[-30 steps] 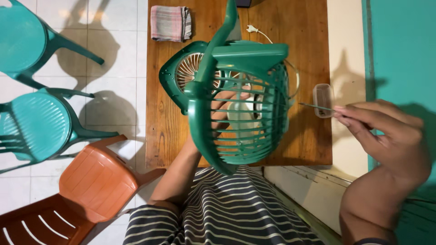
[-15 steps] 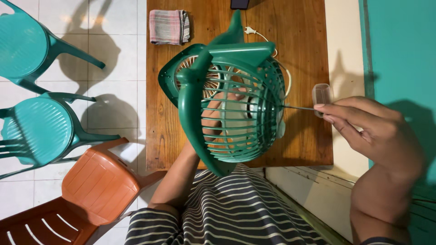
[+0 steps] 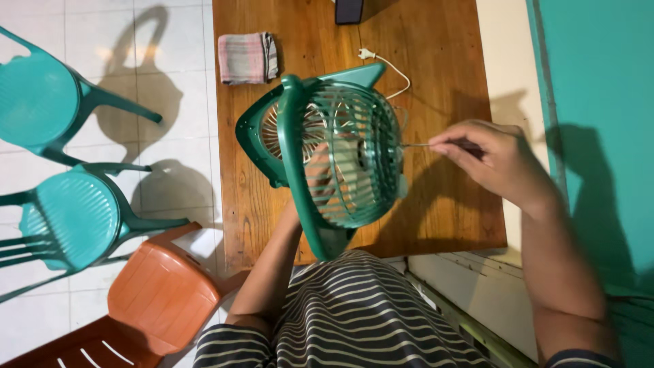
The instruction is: The person assembles a small green electric fan on a wooden table. They place the fan blades into the motor housing, attach the front grille, and use a screwdriver to tighten the screws securing the grille. The fan remains on the table after assembly.
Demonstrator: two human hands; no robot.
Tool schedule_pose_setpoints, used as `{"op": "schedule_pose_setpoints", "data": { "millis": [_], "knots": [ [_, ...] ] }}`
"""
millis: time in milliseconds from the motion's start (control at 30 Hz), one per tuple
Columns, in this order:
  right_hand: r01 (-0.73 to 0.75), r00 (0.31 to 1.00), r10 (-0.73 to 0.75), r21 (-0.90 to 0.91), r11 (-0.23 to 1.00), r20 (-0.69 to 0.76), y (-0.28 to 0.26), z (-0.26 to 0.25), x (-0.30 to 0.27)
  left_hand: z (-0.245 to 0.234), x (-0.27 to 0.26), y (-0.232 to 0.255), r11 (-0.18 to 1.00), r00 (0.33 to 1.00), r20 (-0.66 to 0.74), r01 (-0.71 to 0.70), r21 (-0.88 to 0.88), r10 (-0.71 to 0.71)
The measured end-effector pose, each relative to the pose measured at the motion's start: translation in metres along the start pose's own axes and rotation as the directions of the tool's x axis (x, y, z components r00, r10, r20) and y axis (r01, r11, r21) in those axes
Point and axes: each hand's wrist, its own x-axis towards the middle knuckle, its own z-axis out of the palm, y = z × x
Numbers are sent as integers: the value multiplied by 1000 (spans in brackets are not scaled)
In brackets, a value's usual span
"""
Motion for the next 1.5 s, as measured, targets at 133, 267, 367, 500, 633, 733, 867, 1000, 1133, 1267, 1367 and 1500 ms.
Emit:
{"op": "schedule_pose_setpoints", "data": {
  "millis": [133, 267, 367, 500, 633, 733, 867, 1000, 1133, 1267, 1367, 1500],
  "knots": [
    [-40, 999, 42, 132, 990, -9, 28, 15, 15, -11, -1, 2, 999, 999, -16, 34, -18, -34],
    [-193, 980, 195, 320, 927, 27, 51, 23, 23, -18, -29, -4, 770, 903, -37, 342, -538, -427],
    [-185, 978, 208, 459, 869, -1, 61, 28, 25, -34, -38, -38, 901, 930, 32, 362, -241, -365],
    [-133, 980, 188, 510, 850, -57, 71, 41, 27, -46, -44, -75, 846, 893, -48, 404, -347, -447],
    [-117, 979, 187, 525, 843, -80, 84, 52, 28, -42, -30, -66, 947, 963, -141, 186, -260, -228],
    [-212, 963, 269, 547, 810, -26, 96, 55, 28, -37, -17, -45, 930, 965, -167, 136, -340, -202],
    [-231, 960, 279, 618, 752, 19, 113, 50, 31, -32, -8, -34, 808, 938, -90, 236, -540, -334],
    [-251, 956, 293, 590, 767, 27, 115, 47, 30, -21, -11, -34, 842, 952, -89, 211, -497, -292],
    [-260, 965, 233, 499, 827, 116, 99, 36, 24, -11, -14, -22, 860, 883, -196, 328, -391, -426],
    [-95, 995, 72, 483, 870, 65, 88, 23, 19, -10, -4, -15, 882, 926, -135, 281, -378, -352],
    [-21, 999, 33, 423, 906, -22, 96, 23, 15, -9, -1, -14, 918, 946, -151, 227, -324, -287],
    [-325, 914, 403, 525, 786, -38, 121, 34, 7, -7, 4, -3, 793, 924, -53, 294, -534, -378]
  ]
}}
